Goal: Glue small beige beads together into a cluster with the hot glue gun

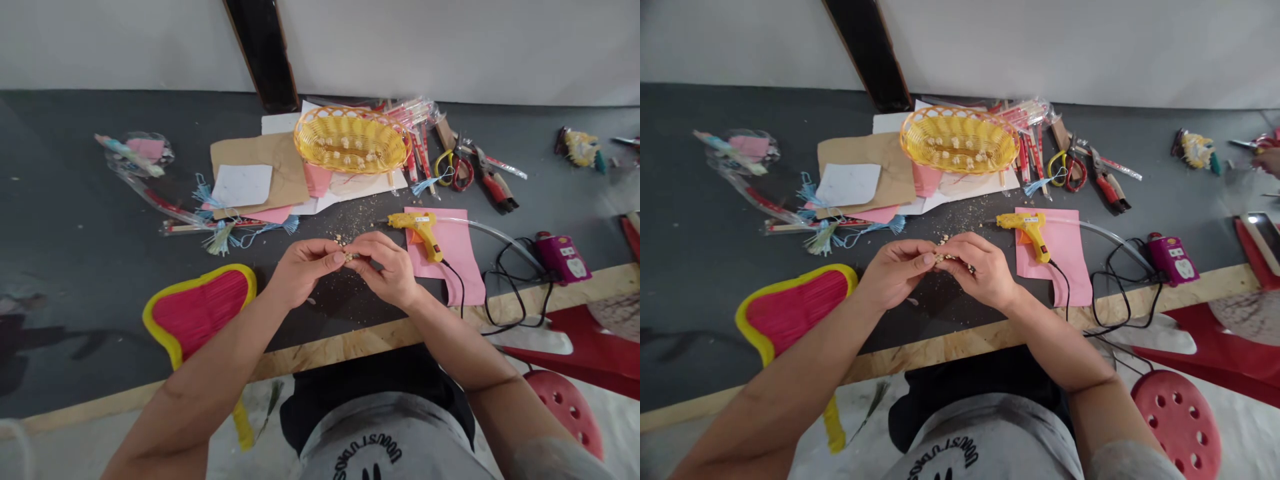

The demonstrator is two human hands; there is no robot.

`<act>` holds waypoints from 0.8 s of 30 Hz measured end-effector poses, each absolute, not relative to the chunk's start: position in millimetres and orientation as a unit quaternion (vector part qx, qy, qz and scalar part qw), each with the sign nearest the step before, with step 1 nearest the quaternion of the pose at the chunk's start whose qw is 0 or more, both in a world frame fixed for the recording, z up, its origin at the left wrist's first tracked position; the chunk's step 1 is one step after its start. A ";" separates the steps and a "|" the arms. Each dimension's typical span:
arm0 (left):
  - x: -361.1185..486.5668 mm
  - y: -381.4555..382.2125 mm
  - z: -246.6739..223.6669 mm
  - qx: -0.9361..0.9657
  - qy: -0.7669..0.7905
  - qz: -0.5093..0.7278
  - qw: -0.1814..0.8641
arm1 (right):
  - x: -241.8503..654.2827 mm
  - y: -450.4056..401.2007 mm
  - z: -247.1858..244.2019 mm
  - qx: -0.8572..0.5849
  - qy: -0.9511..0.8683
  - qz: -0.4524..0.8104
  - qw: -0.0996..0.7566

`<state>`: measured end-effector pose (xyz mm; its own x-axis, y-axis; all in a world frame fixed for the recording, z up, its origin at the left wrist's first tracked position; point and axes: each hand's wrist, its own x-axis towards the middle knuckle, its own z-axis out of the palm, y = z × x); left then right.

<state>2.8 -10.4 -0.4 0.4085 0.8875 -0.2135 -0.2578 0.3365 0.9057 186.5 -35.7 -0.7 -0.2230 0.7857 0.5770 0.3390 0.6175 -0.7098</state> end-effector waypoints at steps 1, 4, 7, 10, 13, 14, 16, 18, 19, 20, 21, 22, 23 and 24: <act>2.4 -10.5 -0.6 0.426 0.374 0.395 0.723 | 186.0 -35.7 -1.3 -0.372 -0.748 0.225 0.501; 1.3 -10.7 -1.3 0.445 0.369 0.399 0.712 | 184.3 -35.7 -2.8 -0.366 -0.747 0.220 0.509; 1.0 -10.9 -2.0 0.458 0.365 0.402 0.704 | 182.9 -35.4 -3.7 -0.366 -0.749 0.208 0.512; 2.0 -11.1 -2.2 0.447 0.366 0.402 0.710 | 181.8 -35.4 -3.5 -0.366 -0.748 0.206 0.514; 3.2 -10.9 -1.0 0.421 0.368 0.401 0.726 | 181.3 -36.1 -2.4 -0.374 -0.740 0.208 0.519; 3.5 -10.7 -0.3 0.414 0.369 0.400 0.730 | 181.4 -36.5 -2.2 -0.379 -0.737 0.207 0.519; 3.9 -10.2 1.2 0.401 0.368 0.404 0.736 | 182.3 -37.1 -2.4 -0.391 -0.729 0.217 0.517; 4.0 -9.7 2.6 0.387 0.362 0.412 0.741 | 183.8 -37.5 -3.8 -0.402 -0.710 0.249 0.522; 3.9 -9.5 3.2 0.381 0.357 0.415 0.745 | 184.6 -37.6 -4.8 -0.403 -0.697 0.271 0.528; 3.8 -9.4 3.8 0.377 0.351 0.417 0.748 | 185.4 -37.6 -6.0 -0.402 -0.683 0.293 0.535; 3.7 -9.3 4.3 0.376 0.347 0.417 0.752 | 186.1 -37.4 -7.2 -0.401 -0.671 0.314 0.540; 3.6 -9.3 4.7 0.375 0.344 0.416 0.754 | 186.5 -37.3 -8.4 -0.399 -0.662 0.334 0.540; 3.4 -9.3 5.0 0.373 0.342 0.415 0.756 | 186.7 -37.1 -9.2 -0.397 -0.656 0.355 0.535; 3.3 -9.3 5.2 0.373 0.340 0.414 0.758 | 186.7 -36.9 -9.8 -0.394 -0.652 0.378 0.526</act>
<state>3.3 -9.3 5.2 0.4269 0.8804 -0.2068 -0.3731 0.3797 0.8465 186.7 -36.9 -9.8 -0.1365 0.9116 0.3879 0.1178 0.4037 -0.9073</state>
